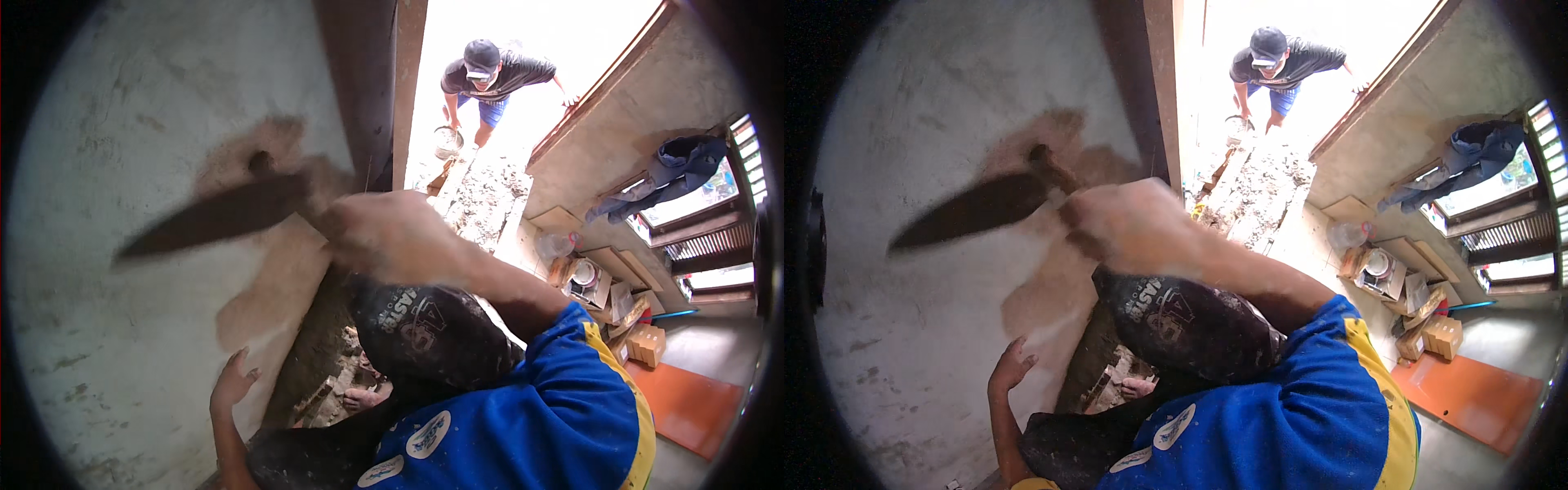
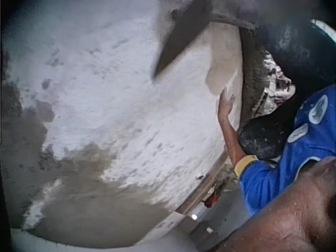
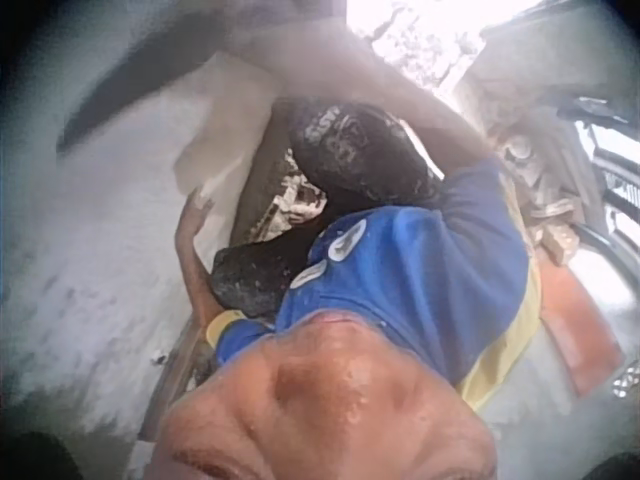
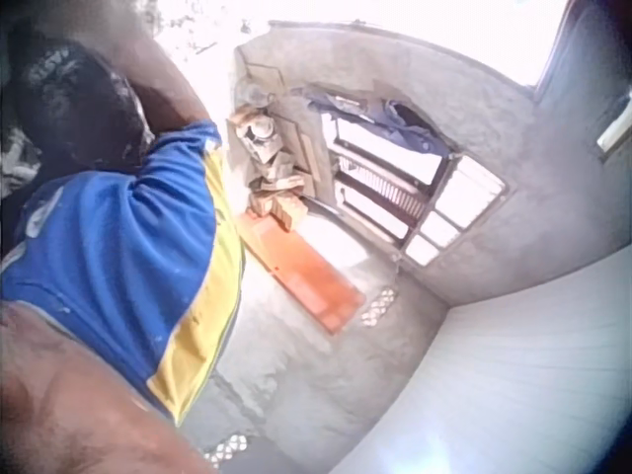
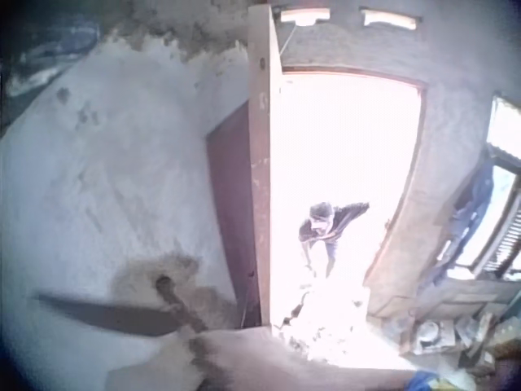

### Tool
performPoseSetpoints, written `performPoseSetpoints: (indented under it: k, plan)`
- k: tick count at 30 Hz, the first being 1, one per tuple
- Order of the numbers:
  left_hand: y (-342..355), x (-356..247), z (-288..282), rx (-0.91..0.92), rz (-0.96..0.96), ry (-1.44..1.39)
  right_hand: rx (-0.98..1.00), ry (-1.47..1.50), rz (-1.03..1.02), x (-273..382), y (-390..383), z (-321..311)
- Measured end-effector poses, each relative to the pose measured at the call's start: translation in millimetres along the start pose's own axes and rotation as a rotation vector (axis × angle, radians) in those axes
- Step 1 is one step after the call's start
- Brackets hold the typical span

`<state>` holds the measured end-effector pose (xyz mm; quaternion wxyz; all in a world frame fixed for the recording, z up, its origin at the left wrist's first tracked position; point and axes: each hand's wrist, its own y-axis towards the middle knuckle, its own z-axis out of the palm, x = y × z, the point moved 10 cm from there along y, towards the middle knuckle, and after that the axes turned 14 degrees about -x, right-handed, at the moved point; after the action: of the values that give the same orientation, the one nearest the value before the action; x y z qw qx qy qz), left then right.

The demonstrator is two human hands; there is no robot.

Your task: The person applies plaster to a wall using a trowel, taking mortar from a bucket and smoothing it over the surface while using a long wooden guide.

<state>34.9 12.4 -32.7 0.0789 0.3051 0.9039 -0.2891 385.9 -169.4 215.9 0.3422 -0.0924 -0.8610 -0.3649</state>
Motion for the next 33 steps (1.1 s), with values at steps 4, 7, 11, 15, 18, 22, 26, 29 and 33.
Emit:
performPoseSetpoints:
  k: [4, 7, 11, 15, 18, 22, 26, 29, 33]
  plan:
    - [0.4, -10.1, -0.8, 0.027, -0.001, 0.013, 0.098, -0.121, -0.354, 49.1, -6.7, 59.1]
    - [2.1, -17.7, -7.1, 0.008, 0.046, 0.056, 0.413, -0.081, -0.302, 41.9, -23.0, 100.1]
    - [-1.4, -15.3, -4.7, 0.006, -0.025, -0.006, 0.506, 0.012, -0.282, 20.9, -36.7, 130.1]
    - [-2.9, -7.0, 1.7, 0.072, -0.085, -0.024, 0.528, 0.037, -0.239, 29.6, -31.2, 119.0]
    - [-1.0, 4.0, 9.6, 0.114, -0.154, -0.026, 0.558, -0.051, -0.232, 27.7, -33.7, 122.0]
    - [-2.1, 2.1, 11.2, 0.163, -0.213, -0.063, 0.580, -0.119, -0.242, 25.3, -33.0, 123.0]
    - [-2.3, 10.9, 10.0, 0.174, -0.277, 0.001, 0.569, -0.097, -0.254, 29.0, -29.8, 119.4]
    - [-0.9, 16.8, 13.5, 0.167, -0.278, 0.000, 0.571, -0.114, -0.273, 29.2, -30.8, 121.7]
    - [-1.9, 11.8, 14.1, 0.179, -0.253, -0.030, 0.559, -0.101, -0.236, 25.3, -31.0, 122.1]
